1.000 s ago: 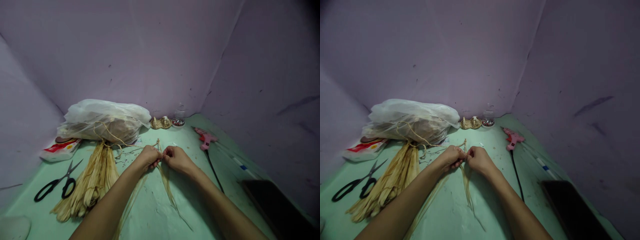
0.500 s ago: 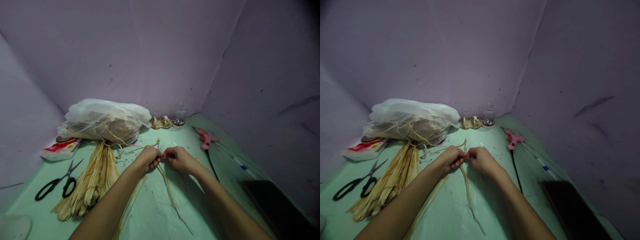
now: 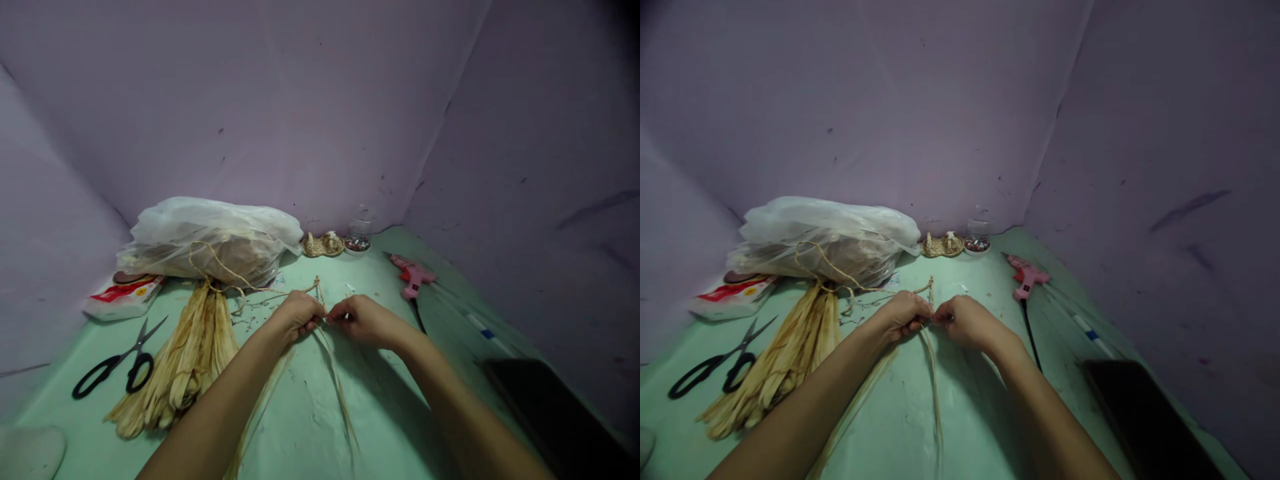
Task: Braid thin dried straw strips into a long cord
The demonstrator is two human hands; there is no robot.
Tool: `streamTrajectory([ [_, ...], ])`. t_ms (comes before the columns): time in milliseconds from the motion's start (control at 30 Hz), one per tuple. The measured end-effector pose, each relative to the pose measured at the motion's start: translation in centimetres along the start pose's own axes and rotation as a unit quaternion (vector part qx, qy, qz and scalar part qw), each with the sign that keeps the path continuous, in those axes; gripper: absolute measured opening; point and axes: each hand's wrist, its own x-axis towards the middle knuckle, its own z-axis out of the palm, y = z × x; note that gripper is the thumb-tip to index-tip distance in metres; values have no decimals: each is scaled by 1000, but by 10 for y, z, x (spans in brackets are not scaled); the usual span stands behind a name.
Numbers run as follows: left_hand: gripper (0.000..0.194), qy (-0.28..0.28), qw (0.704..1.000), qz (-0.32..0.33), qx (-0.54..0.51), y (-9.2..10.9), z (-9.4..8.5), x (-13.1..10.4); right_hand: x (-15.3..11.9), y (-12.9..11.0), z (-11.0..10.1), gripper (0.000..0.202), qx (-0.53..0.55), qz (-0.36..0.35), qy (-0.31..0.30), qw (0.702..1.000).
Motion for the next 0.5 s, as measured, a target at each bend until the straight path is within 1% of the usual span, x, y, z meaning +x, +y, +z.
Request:
streamTrajectory([
  [67,11,1,1000,8,7,-1,-1,1,-4,-5,-2,30,-19,23,-21,999],
  [133,9,2,1000,15,10,-1,-2,1,-11,-10,-7,23,-43,61,-55,996],
  [233,5,1,1000,19,11,-1,-5,1,-22,-14,-21,7,-54,132,-123,982],
  [267,6,0,1000,20,11,-1,-6,1,-25,-14,-26,3,-45,163,-131,977],
  [300,7,-1,1000,22,10,-1,-7,1,-27,-14,-32,4,-34,191,-117,974],
  [333,8,-2,1000,23,10,-1,-8,1,-28,-13,-36,7,-20,215,-76,974],
  [400,9,-5,1000,26,11,0,-9,0,-25,-13,-41,7,38,253,55,965],
  [433,8,-6,1000,27,12,1,-9,-1,-21,-13,-40,12,90,265,120,953],
  [467,7,-6,999,28,13,1,-9,-2,-16,-15,-37,20,156,273,166,935],
  [500,6,-7,999,30,15,2,-9,-3,-11,-17,-32,25,236,274,179,915],
])
